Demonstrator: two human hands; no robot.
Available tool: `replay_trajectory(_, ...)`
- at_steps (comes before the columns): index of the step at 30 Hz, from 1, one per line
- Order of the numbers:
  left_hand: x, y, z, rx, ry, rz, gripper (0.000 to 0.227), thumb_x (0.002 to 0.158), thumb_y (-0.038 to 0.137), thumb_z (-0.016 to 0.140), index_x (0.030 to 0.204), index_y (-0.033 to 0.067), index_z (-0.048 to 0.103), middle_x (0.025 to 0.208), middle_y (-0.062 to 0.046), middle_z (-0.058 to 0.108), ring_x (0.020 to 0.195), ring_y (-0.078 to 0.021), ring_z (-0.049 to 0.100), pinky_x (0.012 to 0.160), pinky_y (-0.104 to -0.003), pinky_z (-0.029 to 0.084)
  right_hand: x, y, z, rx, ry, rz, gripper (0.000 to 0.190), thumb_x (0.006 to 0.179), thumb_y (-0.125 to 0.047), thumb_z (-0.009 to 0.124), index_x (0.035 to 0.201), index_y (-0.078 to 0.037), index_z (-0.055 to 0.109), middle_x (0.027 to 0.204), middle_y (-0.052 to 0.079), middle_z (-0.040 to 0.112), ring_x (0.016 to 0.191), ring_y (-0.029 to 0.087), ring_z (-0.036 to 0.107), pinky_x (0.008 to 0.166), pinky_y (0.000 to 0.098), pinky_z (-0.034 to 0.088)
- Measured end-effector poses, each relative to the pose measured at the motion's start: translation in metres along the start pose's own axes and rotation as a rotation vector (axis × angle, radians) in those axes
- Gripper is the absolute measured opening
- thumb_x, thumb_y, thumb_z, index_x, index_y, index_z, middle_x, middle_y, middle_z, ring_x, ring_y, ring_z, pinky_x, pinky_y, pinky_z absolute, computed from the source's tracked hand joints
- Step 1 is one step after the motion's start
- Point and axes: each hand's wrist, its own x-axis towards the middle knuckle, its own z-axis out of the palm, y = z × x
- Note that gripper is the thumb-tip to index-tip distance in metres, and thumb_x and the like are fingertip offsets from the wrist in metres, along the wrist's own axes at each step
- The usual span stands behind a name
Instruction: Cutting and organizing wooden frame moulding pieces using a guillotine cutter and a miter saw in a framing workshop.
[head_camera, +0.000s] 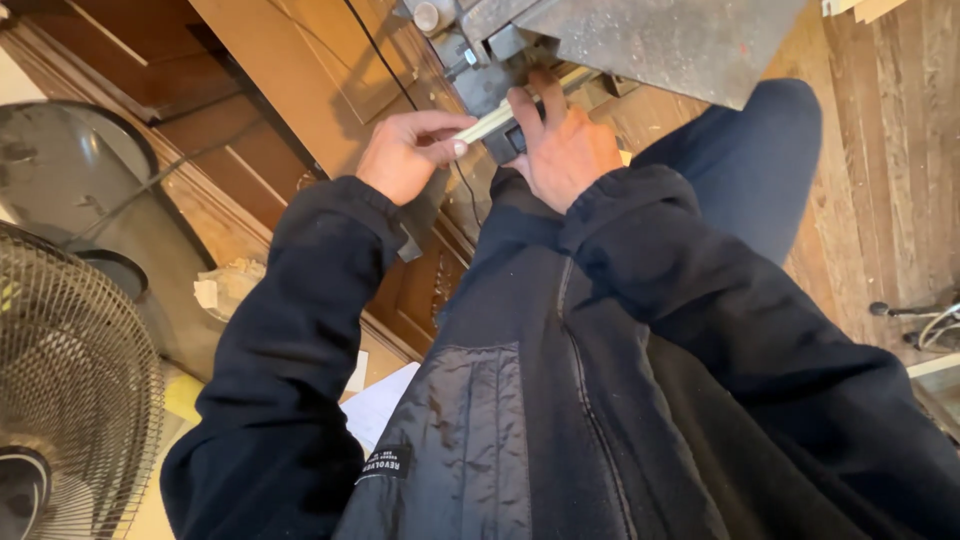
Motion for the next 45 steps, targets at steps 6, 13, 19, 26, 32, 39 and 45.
replay_trajectory(6,0.005,-0.026,-0.011,-0.100,-0.090,0.080,0.033,0.094,0.011,0.072,0.127,0.0067,0.072,0.104,-0.001,0.076,0.090,-0.0070,0.067,0.083,-0.026,0.055,0.001,0.002,-0.006,0.068,0.022,-0.033,0.083,0.079,-0.049,0.082,0.144,-0.010,0.050,0.143,0.018,0.048,0.089,0.037,0.067,0.062,0.0467,0.058)
replay_trajectory(13,-0.007,-0.024,-0.012,-0.090,-0.089,0.010,0.033,0.096,0.011,0.068,0.128,0.0048,0.072,0.096,-0.003,0.073,0.083,-0.0084,0.062,0.079,-0.027,0.053,0.002,0.004,-0.005,0.065,0.010,-0.049,0.086,0.081,-0.049,0.081,0.148,-0.008,0.048,0.136,0.020,0.050,0.088,0.036,0.068,0.062,0.0447,0.058)
replay_trajectory(19,-0.014,-0.009,-0.009,-0.055,-0.051,-0.014,0.033,0.095,0.013,0.068,0.127,0.0045,0.072,0.092,-0.002,0.073,0.080,-0.0088,0.062,0.076,-0.026,0.052,0.000,0.002,-0.014,0.050,-0.034,-0.016,0.081,0.082,-0.044,0.081,0.148,-0.011,0.047,0.141,0.018,0.050,0.086,0.034,0.068,0.058,0.0427,0.057)
replay_trajectory(26,-0.015,-0.010,-0.006,-0.040,-0.013,-0.017,0.031,0.095,0.014,0.068,0.125,0.0061,0.074,0.089,-0.001,0.072,0.078,-0.0081,0.061,0.075,-0.026,0.052,0.000,0.004,-0.019,0.067,0.025,-0.047,0.081,0.081,-0.047,0.083,0.145,-0.010,0.049,0.140,0.017,0.050,0.088,0.034,0.068,0.060,0.0436,0.058)
replay_trajectory(32,-0.012,-0.002,0.001,-0.011,0.014,-0.010,0.030,0.095,0.014,0.068,0.123,0.0069,0.074,0.087,-0.002,0.072,0.076,-0.0075,0.062,0.072,-0.026,0.052,-0.002,0.010,-0.021,0.076,0.014,-0.039,0.085,0.083,-0.051,0.084,0.145,-0.007,0.049,0.139,0.017,0.050,0.088,0.034,0.068,0.061,0.0443,0.058)
replay_trajectory(39,-0.006,0.002,0.002,0.011,0.008,-0.020,0.030,0.095,0.014,0.068,0.123,0.0077,0.075,0.087,0.000,0.073,0.075,-0.0075,0.062,0.071,-0.026,0.052,0.001,0.015,-0.026,0.081,-0.011,-0.039,0.083,0.083,-0.050,0.084,0.144,-0.007,0.049,0.141,0.018,0.047,0.086,0.035,0.068,0.060,0.0447,0.057)
replay_trajectory(45,-0.002,-0.003,0.005,-0.015,0.019,-0.039,0.030,0.094,0.015,0.070,0.123,0.0076,0.075,0.085,-0.001,0.072,0.075,-0.0072,0.061,0.070,-0.026,0.051,0.002,0.019,-0.023,0.079,-0.014,-0.034,0.081,0.085,-0.050,0.084,0.144,-0.007,0.049,0.142,0.018,0.047,0.089,0.037,0.068,0.060,0.0451,0.058)
